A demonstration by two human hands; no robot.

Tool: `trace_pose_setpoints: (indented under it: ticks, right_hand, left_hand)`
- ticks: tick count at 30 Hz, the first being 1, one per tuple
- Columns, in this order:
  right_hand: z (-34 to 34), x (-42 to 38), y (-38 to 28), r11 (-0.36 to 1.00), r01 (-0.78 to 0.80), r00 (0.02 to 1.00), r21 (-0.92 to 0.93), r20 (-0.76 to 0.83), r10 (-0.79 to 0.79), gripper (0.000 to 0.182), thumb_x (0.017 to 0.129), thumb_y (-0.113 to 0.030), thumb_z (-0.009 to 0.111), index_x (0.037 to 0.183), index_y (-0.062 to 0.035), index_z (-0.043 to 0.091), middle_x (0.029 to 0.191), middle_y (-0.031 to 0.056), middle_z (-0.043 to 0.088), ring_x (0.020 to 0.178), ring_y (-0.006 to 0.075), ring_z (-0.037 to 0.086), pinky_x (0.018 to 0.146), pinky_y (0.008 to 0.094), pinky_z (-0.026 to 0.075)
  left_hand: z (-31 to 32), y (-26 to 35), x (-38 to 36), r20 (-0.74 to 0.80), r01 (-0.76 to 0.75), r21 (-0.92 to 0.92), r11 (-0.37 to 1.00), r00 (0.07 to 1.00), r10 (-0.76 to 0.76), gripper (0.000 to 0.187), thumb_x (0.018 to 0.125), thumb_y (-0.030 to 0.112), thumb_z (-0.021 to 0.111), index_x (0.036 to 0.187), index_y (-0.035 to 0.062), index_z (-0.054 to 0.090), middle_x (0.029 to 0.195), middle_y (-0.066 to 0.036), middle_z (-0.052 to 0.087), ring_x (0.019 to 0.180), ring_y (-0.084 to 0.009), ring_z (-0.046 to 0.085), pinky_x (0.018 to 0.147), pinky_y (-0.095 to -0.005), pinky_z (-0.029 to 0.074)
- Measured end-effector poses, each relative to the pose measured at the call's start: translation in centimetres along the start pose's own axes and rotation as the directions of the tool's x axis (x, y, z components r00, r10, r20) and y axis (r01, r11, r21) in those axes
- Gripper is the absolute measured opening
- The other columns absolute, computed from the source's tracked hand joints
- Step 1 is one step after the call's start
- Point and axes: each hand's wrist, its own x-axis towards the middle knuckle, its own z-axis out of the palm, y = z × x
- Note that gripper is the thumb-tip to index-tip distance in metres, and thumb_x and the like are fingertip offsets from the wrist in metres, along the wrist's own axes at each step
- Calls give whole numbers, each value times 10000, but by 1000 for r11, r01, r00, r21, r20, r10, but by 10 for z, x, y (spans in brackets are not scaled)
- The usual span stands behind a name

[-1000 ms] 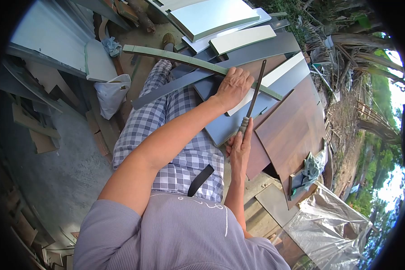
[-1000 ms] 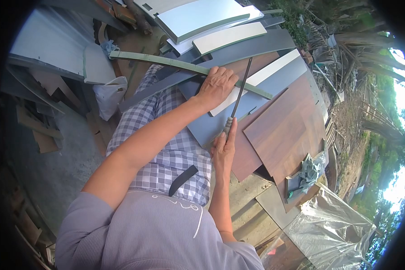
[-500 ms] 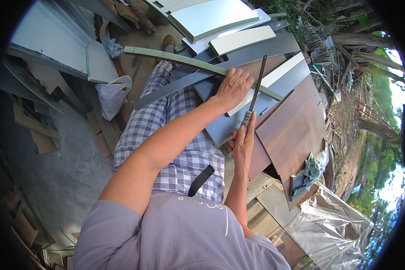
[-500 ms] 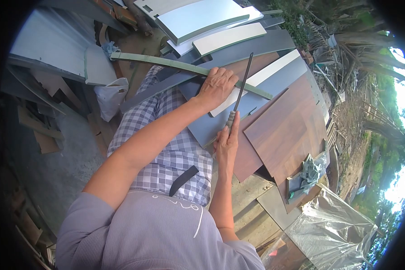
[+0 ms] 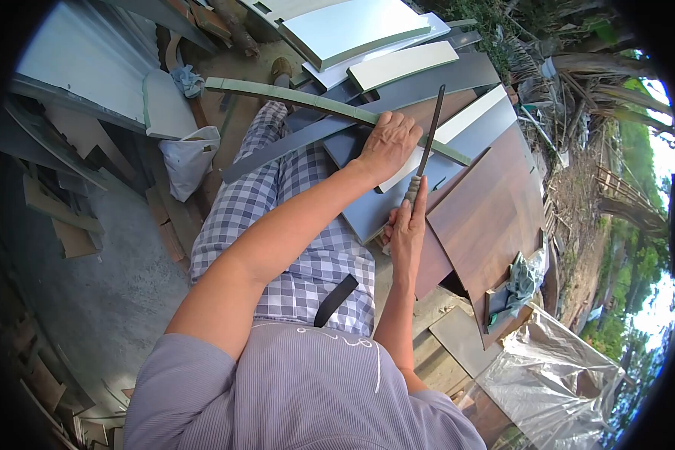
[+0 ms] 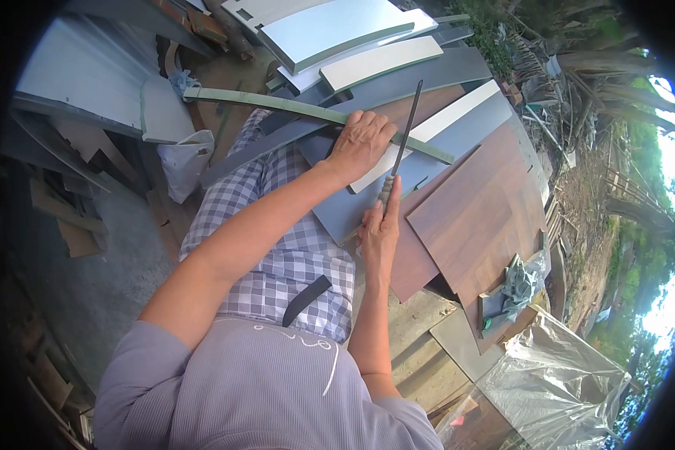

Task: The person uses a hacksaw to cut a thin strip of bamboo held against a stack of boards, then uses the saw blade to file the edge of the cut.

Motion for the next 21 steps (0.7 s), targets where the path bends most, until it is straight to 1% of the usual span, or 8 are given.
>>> trace_pose_setpoints:
  ticks: [2, 6, 8, 12, 14, 17, 21]
  right_hand:
    - [0, -2, 4, 999, -14, 1000, 45, -5, 15, 564, 1021, -178, 387, 1530, -269, 161, 687, -12, 407, 502, 52, 366, 425, 214, 335]
    - [-1, -28, 23, 999, -30, 1000, 39, 0, 31, 567, 1023, -188, 390, 1531, -271, 152, 690, -13, 410, 500, 51, 363, 418, 214, 330]
    - [-3, -39, 31, 999, -43, 999, -17, -4, 43, 567, 1025, -201, 395, 1531, -279, 152, 694, -15, 414, 498, 50, 362, 410, 213, 321]
    - [-5, -35, 31, 998, -30, 1000, -56, -9, 30, 566, 1026, -207, 398, 1531, -288, 154, 695, -15, 412, 497, 52, 362, 405, 214, 317]
    - [-3, -22, 22, 998, 23, 1000, -66, -11, -24, 560, 1026, -201, 397, 1528, -291, 169, 696, -13, 413, 499, 52, 368, 405, 215, 320]
    - [-2, -6, 9, 997, 14, 1000, -80, -17, -15, 557, 1025, -193, 396, 1528, -288, 175, 700, -13, 412, 501, 52, 369, 411, 215, 328]
    - [-3, -8, 10, 998, 15, 1000, -62, -21, -16, 556, 1024, -185, 397, 1528, -278, 181, 695, -14, 412, 502, 52, 362, 417, 216, 327]
  left_hand:
    - [-1, -1, 1, -12, -2, 3, 1000, 1000, 2, 152, 810, 79, 566, 957, 87, 601, 895, -46, 560, 910, -203, 540, 859, -349, 370]
    - [-1, 0, 0, 3, -7, 8, 1000, 1000, 7, 133, 811, 77, 566, 940, 90, 600, 875, -46, 555, 890, -201, 538, 848, -345, 368]
    - [0, 0, 0, 5, -7, 12, 1000, 1000, 7, 130, 811, 75, 566, 935, 90, 600, 869, -46, 554, 885, -200, 538, 844, -343, 368]
    - [0, 0, 1, -17, -10, 15, 1000, 1000, 10, 131, 805, 75, 572, 932, 90, 600, 864, -46, 555, 889, -199, 539, 841, -341, 367]
    - [0, 0, 1, -16, -5, 12, 1000, 1000, 5, 132, 804, 74, 573, 932, 91, 600, 865, -46, 555, 891, -199, 540, 842, -342, 367]
    - [-1, 0, 0, -12, -5, 12, 1000, 1000, 6, 127, 804, 76, 575, 927, 93, 601, 868, -46, 555, 893, -199, 540, 845, -343, 369]
    - [0, 0, 1, -17, -4, 16, 1000, 1000, 4, 121, 805, 77, 574, 922, 94, 600, 872, -46, 554, 900, -198, 540, 847, -345, 369]
